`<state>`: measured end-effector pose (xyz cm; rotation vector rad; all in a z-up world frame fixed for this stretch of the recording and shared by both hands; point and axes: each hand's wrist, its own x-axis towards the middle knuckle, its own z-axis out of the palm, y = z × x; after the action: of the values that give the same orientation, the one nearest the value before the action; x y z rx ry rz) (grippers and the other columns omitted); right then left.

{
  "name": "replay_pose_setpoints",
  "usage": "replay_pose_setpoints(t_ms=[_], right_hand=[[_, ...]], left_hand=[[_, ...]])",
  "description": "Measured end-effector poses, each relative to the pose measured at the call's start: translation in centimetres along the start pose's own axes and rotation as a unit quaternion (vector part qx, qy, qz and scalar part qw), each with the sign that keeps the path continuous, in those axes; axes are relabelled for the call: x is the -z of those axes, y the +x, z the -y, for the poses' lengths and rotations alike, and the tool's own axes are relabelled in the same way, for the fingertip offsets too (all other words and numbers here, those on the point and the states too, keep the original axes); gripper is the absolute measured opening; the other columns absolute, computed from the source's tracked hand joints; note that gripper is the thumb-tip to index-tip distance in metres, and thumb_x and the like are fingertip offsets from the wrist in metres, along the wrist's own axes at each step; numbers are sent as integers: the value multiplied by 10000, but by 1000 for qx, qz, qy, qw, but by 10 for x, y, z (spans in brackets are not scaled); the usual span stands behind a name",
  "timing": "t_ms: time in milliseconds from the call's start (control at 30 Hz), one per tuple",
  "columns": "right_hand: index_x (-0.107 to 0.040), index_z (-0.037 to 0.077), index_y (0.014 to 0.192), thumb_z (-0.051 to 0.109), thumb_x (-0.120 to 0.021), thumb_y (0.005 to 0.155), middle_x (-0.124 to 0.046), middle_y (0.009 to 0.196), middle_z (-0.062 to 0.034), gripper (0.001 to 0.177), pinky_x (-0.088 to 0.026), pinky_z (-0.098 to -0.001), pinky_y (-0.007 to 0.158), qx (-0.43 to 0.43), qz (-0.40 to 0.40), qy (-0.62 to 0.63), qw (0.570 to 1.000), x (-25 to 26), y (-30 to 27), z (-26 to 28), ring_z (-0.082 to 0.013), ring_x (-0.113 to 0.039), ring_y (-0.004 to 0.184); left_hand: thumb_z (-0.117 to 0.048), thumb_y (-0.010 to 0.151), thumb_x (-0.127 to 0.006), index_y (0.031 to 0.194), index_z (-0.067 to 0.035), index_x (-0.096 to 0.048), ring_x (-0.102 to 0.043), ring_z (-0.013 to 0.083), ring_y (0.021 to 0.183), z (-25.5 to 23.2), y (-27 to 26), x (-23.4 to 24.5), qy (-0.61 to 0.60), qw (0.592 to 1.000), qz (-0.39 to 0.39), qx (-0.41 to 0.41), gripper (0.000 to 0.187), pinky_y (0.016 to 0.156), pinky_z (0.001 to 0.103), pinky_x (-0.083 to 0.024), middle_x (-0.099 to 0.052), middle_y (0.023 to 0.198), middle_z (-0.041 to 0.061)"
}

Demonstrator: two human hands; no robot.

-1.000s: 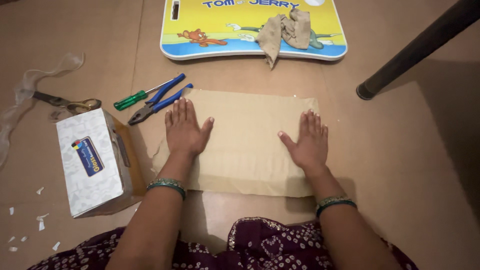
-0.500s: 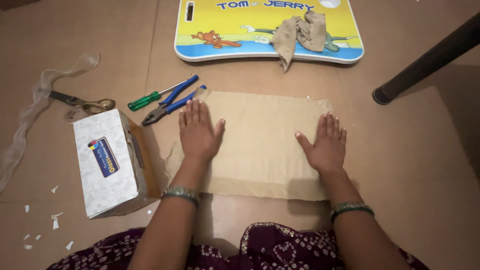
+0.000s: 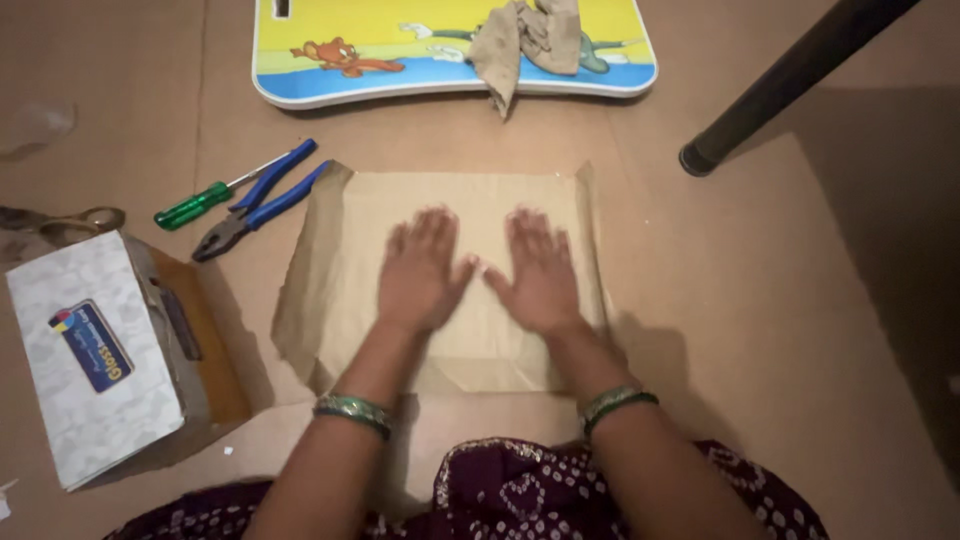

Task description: The person wraps a rectangular box with brown paper. They smooth the paper, fold the edges over the box, and secure the folds with clear tape. The person uses scissors to cut a piece of tape and applies it to the wrapped package.

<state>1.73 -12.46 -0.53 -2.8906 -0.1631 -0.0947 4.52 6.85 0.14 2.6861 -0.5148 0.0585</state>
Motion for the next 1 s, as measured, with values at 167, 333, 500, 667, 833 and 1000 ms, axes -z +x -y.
replay_pose_setpoints(t_ms=[167,333,500,667,833,1000], right_hand=[[-220,5,1597,662,-474,953,-167,1685,-180,954,-56,-487,1247,-83,-3,-30,996,14,3,-24,-317,-101,1567],[-202,-4,1599,673,-473,949,-150,1694,-181,977,-49,-468,1250,-92,-13,-6,996,13,2,-34,-305,-80,1573],[-213,-8,1595,675,-487,936,-158,1688,-188,988,-53,-469,1250,-103,-17,-10,994,12,1,-33,-302,-82,1575],[-227,-12,1594,663,-483,951,-179,1685,-197,967,-68,-474,1254,-109,-29,-9,994,8,-5,-41,-303,-101,1575],[-248,-14,1595,654,-475,956,-206,1686,-195,952,-82,-481,1264,-113,-46,-23,992,11,-24,-49,-294,-129,1580],[-264,-48,1554,629,-494,959,-199,1664,-229,930,-73,-498,1238,-120,-34,-58,990,25,-30,-24,-339,-125,1558]], left_hand=[[-620,977,-367,1589,-36,-246,-134,265,1556,31,6,22,61,995,16,76,854,1236,445,-51,-205,1677,137],[-649,965,-368,1598,-6,-202,-99,256,1567,54,5,31,80,988,5,130,918,1245,428,-35,-164,1691,151],[-667,964,-363,1596,-7,-213,-95,263,1569,66,-8,33,89,983,-13,163,926,1247,433,-29,-171,1688,156],[-660,978,-352,1596,3,-217,-98,267,1572,79,-33,37,91,982,-28,162,916,1250,436,-31,-178,1689,165],[-663,958,-351,1584,7,-216,-101,281,1562,79,-59,53,82,983,-25,161,927,1240,448,-30,-178,1676,178],[-686,941,-398,1557,32,-226,-106,328,1541,60,-73,65,139,981,30,130,961,1230,451,-59,-188,1651,208]])
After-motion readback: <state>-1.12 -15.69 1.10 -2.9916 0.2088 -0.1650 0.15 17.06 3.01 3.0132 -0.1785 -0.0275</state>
